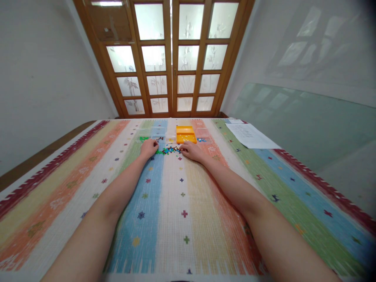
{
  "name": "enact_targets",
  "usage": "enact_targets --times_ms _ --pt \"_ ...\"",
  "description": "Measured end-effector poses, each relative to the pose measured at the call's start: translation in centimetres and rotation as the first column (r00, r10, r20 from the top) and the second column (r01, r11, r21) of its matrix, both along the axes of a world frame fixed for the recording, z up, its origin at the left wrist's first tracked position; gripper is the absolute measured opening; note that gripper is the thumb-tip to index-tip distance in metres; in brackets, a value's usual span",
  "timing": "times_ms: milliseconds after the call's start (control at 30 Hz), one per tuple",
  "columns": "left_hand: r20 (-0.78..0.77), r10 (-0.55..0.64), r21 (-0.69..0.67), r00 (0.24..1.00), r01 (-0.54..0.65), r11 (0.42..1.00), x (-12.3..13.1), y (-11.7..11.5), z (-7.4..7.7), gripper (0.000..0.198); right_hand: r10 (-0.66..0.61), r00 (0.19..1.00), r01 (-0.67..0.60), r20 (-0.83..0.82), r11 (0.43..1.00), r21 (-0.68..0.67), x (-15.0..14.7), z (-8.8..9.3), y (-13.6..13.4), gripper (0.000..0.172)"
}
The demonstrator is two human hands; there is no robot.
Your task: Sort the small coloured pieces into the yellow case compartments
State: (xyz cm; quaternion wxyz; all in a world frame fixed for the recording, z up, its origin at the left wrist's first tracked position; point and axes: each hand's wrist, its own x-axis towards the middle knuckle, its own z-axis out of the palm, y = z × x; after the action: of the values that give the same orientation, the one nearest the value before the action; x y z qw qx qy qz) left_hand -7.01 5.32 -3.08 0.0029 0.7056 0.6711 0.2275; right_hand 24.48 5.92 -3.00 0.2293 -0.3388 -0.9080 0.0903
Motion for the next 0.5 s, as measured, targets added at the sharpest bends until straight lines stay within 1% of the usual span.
enact_targets --times_ms 100,200,333,500 --pt "-0.006 -0.005 0.000 1.000 0.005 1.000 -0.16 0.07 -0.03 0.015 0.006 1.000 -0.005 0.005 1.000 -0.006 -0.02 0.10 -0.03 0.017" --pt "0.022 -0.019 0.018 1.000 0.019 1.000 -0.30 0.16 -0.14 0.015 0.009 1.000 -0.009 0.005 1.000 -0.006 -0.03 0.16 -0.03 0.018" --pt "0.110 0.014 0.068 0.994 -0.022 0.997 -0.44 0.33 -0.50 0.013 0.015 1.000 -0.015 0.003 1.000 -0.008 -0.04 0.19 -0.05 0.019" --pt "0.238 0.026 0.129 0.971 -0.058 0.990 -0.55 0.69 -0.85 0.012 0.017 1.000 -0.017 -0.006 1.000 -0.012 -0.07 0.23 -0.08 0.016"
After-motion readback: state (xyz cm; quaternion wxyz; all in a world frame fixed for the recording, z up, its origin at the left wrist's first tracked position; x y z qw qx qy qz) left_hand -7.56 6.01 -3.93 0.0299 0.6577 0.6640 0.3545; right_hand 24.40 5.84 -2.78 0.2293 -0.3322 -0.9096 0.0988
